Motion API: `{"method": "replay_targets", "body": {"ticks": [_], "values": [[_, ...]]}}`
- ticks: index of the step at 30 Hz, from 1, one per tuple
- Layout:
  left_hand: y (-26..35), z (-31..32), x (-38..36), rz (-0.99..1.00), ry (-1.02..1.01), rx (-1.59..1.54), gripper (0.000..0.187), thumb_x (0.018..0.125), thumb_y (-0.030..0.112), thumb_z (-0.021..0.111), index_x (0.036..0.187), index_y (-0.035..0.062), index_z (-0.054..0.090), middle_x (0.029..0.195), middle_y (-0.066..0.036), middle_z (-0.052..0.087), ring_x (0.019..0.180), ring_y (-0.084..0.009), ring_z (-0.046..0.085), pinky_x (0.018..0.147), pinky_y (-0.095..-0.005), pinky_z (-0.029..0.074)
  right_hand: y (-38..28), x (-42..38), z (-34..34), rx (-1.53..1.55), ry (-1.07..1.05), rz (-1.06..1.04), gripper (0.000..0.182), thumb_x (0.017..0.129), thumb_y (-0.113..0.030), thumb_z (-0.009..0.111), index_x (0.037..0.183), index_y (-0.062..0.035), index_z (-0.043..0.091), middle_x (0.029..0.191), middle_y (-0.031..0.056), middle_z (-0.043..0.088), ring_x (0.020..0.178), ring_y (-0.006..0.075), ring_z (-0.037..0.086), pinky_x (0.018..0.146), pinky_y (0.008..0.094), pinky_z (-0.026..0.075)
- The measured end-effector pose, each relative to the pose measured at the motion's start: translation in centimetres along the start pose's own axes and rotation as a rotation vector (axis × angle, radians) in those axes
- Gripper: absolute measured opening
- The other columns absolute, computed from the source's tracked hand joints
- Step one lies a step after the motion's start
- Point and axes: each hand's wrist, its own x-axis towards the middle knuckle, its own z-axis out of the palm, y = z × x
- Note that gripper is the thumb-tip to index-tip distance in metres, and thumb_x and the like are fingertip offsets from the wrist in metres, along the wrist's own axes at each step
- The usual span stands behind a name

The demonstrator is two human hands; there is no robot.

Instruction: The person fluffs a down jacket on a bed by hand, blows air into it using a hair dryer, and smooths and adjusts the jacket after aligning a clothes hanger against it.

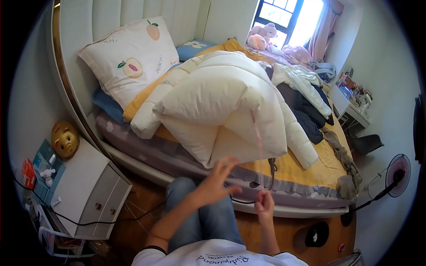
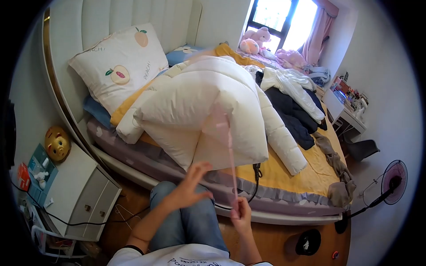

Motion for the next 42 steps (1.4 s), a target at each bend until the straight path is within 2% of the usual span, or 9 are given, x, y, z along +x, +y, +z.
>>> {"method": "replay_targets", "body": {"ticks": [6,13,22,26,28,30,36,38,42], "values": [[-1.6,-6.9,6.1,0.074,0.714,0.687,0.063,0.067,0.034,0.068,0.118,0.01,0.04,0.122,-0.013,0.034,0.115,-0.0296,0.033,0.096,-0.0485,0.023,-2.4,0.9,-3.4,0.458,0.038,-0.218,0.023,0.076,-0.018,0.052,0.092,-0.0058,0.041,0.069,-0.0026,0.033,0.047,0.003,0.027,0.039,0.0169,0.02],[-2.7,-10.7,12.7,0.196,0.678,0.827,0.042,0.067,0.027,0.068,0.103,0.0112,0.054,0.104,-0.005,0.053,0.107,-0.0229,0.044,0.098,-0.0438,0.023,-1.9,3.4,-6.8,-0.13,0.418,-0.206,0.044,0.075,-0.038,0.062,0.098,-0.0058,0.043,0.071,-0.0045,0.034,0.048,0.001,0.027,0.038,0.0151,0.017],[-1.5,-12.8,12.0,-0.057,0.513,0.042,0.015,0.08,0.019,0.057,0.076,0.0048,0.058,0.073,-0.007,0.06,0.07,-0.0177,0.058,0.068,-0.032,0.045,-1.4,5.6,-4.2,-0.183,0.375,-0.077,0.07,0.067,-0.042,0.069,0.118,-0.0035,0.04,0.081,-0.0042,0.037,0.066,0.0038,0.036,0.054,0.0151,0.029],[2.1,-10.1,7.4,0.495,0.065,-0.79,0.048,0.092,0.034,0.026,0.098,-0.0055,0.052,0.095,-0.019,0.056,0.094,-0.0269,0.053,0.084,-0.0366,0.04,0.4,6.4,-4.8,-0.182,0.332,-0.057,0.063,0.069,-0.031,0.069,0.118,-0.0033,0.041,0.082,-0.0043,0.037,0.066,0.0044,0.036,0.055,0.0154,0.03],[4.4,-7.8,5.5,0.682,-0.126,-1.053,0.069,0.088,0.05,0.015,0.115,-0.0064,0.044,0.117,-0.024,0.046,0.116,-0.0345,0.035,0.101,-0.0433,0.016,0.8,6.7,-4.8,-0.283,0.336,-0.11,0.056,0.069,-0.02,0.066,0.117,-0.0031,0.041,0.083,-0.0031,0.038,0.066,0.0048,0.037,0.055,0.0162,0.031],[7.9,-3.5,4.3,0.946,0.32,-1.218,0.056,0.092,0.038,0.017,0.109,-0.0014,0.053,0.111,-0.017,0.053,0.117,-0.04,0.031,0.099,-0.0496,0.015,-0.7,6.8,-4.7,-0.4,0.289,-0.055,0.046,0.068,-0.013,0.063,0.109,-0.0036,0.043,0.085,-0.0016,0.04,0.065,0.0052,0.037,0.055,0.0161,0.031],[9.7,-4.5,4.8,1.16,0.298,-1.095,0.055,0.092,0.039,0.018,0.106,0.0043,0.058,0.111,-0.014,0.055,0.117,-0.0385,0.031,0.1,-0.052,0.004,-2.7,8.5,-8.4,-0.132,0.394,-0.249,0.028,0.076,-0.02,0.057,0.096,-0.0084,0.041,0.07,-0.003,0.035,0.053,0.0037,0.031,0.043,0.0166,0.026],[10.6,-3.7,4.2,1.093,0.542,-1.006,0.05,0.092,0.038,0.021,0.106,0.0062,0.057,0.104,-0.011,0.058,0.102,-0.0348,0.043,0.096,-0.0493,0.02,-4.6,9.8,-10.2,-0.003,0.398,-0.391,0.025,0.08,-0.022,0.052,0.097,-0.009,0.04,0.067,-0.0044,0.034,0.048,0.002,0.03,0.038,0.0161,0.023],[6.9,-2.8,-0.2,0.636,0.088,-0.943,0.071,0.085,0.057,0.012,0.125,0.0029,0.035,0.11,-0.023,0.051,0.116,-0.0387,0.033,0.097,-0.0559,0.015,-6.8,12.9,-9.7,-0.079,0.504,-0.317,0.026,0.08,-0.015,0.049,0.103,-0.0068,0.04,0.066,-0.0028,0.041,0.048,0.0076,0.041,0.041,0.0179,0.034]]}}
